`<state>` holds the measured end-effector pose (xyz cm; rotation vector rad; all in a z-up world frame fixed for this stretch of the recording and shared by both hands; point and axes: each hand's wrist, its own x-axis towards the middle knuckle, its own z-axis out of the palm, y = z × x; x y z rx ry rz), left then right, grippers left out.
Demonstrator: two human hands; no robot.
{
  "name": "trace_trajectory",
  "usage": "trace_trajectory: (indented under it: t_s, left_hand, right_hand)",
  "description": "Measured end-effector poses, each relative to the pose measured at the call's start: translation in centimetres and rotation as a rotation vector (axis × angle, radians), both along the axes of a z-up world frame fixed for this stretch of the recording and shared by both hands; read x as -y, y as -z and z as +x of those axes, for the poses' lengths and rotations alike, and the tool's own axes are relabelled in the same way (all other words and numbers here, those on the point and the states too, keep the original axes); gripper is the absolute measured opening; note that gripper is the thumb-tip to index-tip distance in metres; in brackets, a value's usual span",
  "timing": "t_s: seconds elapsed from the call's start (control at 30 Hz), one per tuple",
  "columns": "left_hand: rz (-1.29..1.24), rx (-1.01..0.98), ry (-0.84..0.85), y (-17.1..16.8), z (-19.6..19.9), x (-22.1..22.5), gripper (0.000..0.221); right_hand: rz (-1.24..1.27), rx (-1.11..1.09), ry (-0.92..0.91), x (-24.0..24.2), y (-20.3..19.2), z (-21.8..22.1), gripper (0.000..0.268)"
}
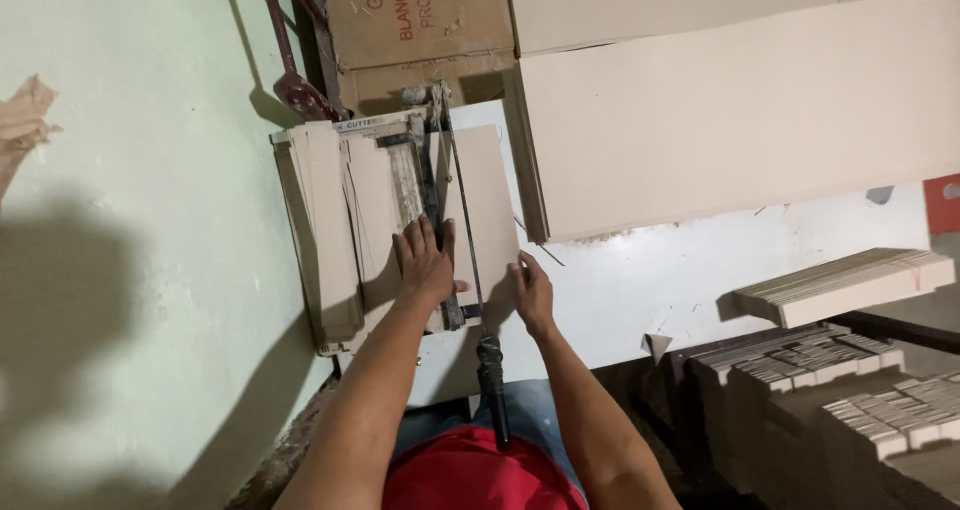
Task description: Using a manual lever-action paper cutter to trim and cut cardboard sheets into smaller pieces.
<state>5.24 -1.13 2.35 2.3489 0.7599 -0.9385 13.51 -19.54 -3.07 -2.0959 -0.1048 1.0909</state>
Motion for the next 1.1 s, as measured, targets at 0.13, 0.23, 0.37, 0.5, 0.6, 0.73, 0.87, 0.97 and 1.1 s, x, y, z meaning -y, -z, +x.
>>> trace_trajectory:
  t_s: [0.13, 0.23, 0.37, 0.5, 0.6, 0.73, 0.87, 0.97, 1.1]
  left_hand:
    - [0.233, -0.225, 0.115, 2.2, 0.5, 1.3, 0.096]
    - [0.306, -0.235, 0.137, 3.0, 0.3, 1.8, 0.099]
    - [0.329, -0.235, 0.141, 10.8, -0.6, 1.7, 0.13]
    - [0.264, -0.245, 0.16, 7.0, 0.2, 1.5, 0.059]
    - [0.186, -0.199, 0.102, 6.1, 0.5, 1.3, 0.127]
    - [0.141, -0.113, -0.012, 5.1, 0.0, 1.8, 0.118]
    - [0.154, -0.016, 0.069, 2.3, 0.1, 1.0, 0.106]
    - [0.216, 0.175, 0.511, 4.3, -2.4, 2.1, 0.055]
    - [0.247, 0.341, 0.657, 9.4, -4.0, 3.2, 0.025]
  right_hand:
    - [-0.223, 0.161, -0.314, 0.6, 0.2, 1.1, 0.055]
    - [-0.366, 0.298, -0.539, 0.5, -7.8, -0.1, 0.06]
    - [-0.475, 0.209, -0.755, 2.2, -16.2, -6.8, 0.095]
    - [-0.432, 0.111, -0.786, 3.8, -11.8, -11.6, 0.105]
    - [-0.345, 0.248, -0.62, 6.3, -3.7, -13.6, 0.096]
    - [-0.274, 0.345, -0.599, 8.5, 1.7, -14.1, 0.088]
    - [-0.195, 0.083, -0.503, 6.4, -8.8, -11.2, 0.098]
    - [-0.115, -0.147, -0.436, 2.9, -21.9, -6.6, 0.098]
    - [-0.19, -0.086, -0.681, 1.9, -13.1, -2.9, 0.066]
